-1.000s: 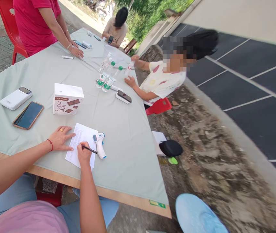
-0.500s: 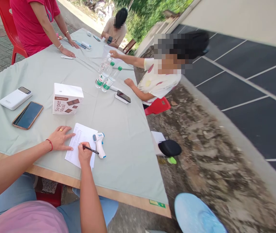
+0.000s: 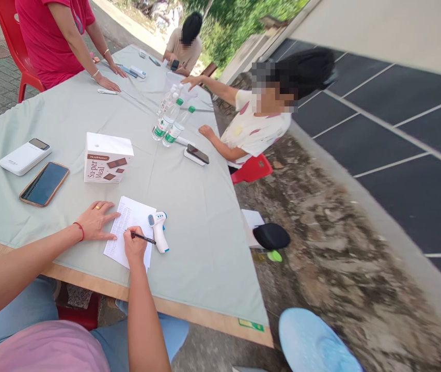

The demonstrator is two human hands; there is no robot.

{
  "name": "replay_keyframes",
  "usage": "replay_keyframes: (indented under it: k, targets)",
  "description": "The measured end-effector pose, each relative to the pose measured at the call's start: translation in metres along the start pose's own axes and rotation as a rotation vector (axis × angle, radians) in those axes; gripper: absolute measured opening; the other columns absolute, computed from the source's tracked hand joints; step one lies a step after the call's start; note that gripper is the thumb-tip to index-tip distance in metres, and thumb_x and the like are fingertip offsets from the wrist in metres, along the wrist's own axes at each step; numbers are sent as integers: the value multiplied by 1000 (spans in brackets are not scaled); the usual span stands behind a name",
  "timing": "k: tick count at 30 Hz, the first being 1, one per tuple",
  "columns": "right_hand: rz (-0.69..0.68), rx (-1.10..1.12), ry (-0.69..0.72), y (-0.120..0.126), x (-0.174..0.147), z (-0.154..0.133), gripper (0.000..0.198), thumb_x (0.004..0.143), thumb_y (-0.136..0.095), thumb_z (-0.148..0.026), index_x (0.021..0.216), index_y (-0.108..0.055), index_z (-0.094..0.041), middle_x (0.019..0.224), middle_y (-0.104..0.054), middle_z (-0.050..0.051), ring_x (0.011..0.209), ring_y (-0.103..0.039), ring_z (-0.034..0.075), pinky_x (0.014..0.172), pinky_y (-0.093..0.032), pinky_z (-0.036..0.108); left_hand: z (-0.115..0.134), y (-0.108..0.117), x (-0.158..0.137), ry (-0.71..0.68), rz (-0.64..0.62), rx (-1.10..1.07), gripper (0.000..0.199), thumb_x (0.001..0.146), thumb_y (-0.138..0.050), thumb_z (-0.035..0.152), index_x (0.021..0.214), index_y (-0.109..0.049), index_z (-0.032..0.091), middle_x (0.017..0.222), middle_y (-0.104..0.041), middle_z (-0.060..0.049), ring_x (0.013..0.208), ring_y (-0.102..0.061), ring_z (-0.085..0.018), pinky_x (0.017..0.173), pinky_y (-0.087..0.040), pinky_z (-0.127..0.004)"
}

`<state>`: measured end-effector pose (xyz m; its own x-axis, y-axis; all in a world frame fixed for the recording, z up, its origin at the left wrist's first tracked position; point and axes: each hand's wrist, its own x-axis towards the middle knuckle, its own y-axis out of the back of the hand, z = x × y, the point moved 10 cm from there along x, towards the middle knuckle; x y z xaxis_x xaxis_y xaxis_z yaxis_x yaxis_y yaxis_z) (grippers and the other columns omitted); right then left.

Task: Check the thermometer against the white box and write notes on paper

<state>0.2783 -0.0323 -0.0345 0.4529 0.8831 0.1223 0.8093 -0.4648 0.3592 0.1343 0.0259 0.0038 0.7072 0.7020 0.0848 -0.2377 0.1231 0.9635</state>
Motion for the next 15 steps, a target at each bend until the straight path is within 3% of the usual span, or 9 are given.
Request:
replay_keyframes:
  k: [5,13,15]
  targets:
    - [64,-9,41,9,0,0,19,78,-48,-37,76,-56,-20,70,-60,1,68,-53,17,67,-46,31,-1,0,1,15,-10,-12,81,68,-65,71,131,-56,22,138,-44,-16,126,-41,-34,110,-24,-47]
    - [1,-289,400,21,6,-14,38,92,-34,-24,117,-61,-15,111,-62,14,108,-58,23,94,-46,41,-6,-1,0,11,2,-15,80,68,-64,72,130,-57,21,136,-46,-16,126,-42,-34,110,-26,-49]
    - [54,-352,459,24,4,-17,42,93,-30,-20,123,-58,-15,115,-62,15,110,-58,22,95,-46,41,-8,2,-1,11,29,-23,77,70,-63,71,128,-58,21,134,-47,-16,124,-43,-33,109,-28,-49]
